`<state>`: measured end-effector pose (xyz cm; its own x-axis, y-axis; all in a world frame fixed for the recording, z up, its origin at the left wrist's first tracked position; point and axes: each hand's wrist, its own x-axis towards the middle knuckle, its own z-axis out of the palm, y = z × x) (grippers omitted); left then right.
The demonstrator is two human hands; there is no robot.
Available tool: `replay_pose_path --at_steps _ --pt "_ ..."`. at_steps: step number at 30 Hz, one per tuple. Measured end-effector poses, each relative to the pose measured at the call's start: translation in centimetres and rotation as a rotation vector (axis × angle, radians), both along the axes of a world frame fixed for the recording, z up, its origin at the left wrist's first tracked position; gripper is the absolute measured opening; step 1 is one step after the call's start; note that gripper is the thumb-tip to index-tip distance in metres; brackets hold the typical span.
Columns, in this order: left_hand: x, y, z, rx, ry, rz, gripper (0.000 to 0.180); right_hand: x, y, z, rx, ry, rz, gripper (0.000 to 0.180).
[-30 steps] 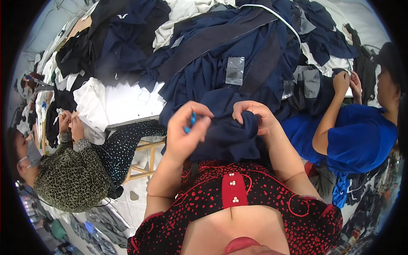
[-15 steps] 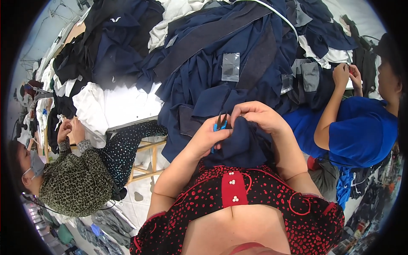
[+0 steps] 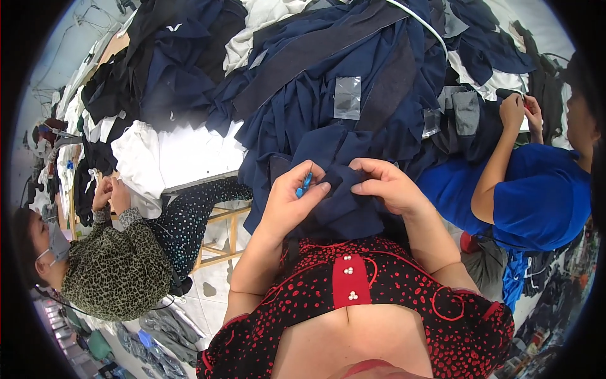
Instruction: Trimming excess threads from dark blue fabric pieces using small snips in a factory setting.
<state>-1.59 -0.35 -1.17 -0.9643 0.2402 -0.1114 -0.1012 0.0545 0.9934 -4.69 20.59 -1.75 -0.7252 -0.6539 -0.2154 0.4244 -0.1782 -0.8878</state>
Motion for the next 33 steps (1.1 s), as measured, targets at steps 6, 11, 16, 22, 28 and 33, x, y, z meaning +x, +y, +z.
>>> replay_pose_path --at_steps 6,11,16,22,28,33 --pt "0.6 0.2 -0.3 0.003 0.244 -0.009 0.007 -0.4 -0.2 -0.8 0.043 0.098 -0.155 0.016" --pt "1.1 0.0 -0.1 0.046 0.042 0.017 0.007 -0.5 0.7 -0.9 -0.01 0.147 -0.24 0.013" --pt "1.1 -0.1 0.0 0.038 0.043 0.023 0.005 -0.8 0.6 -1.0 -0.092 0.138 -0.169 0.016" --pt "1.0 -0.3 0.5 -0.136 0.331 0.025 0.008 -0.7 -0.1 -0.3 -0.186 0.161 -0.101 0.019" --pt "1.1 -0.1 1.6 -0.234 0.382 0.064 0.009 0.1 -0.3 0.8 0.123 0.29 0.038 0.018" --pt "0.6 -0.8 0.6 -0.108 0.284 0.109 0.008 0.0 0.2 0.2 0.236 0.357 0.081 0.019"
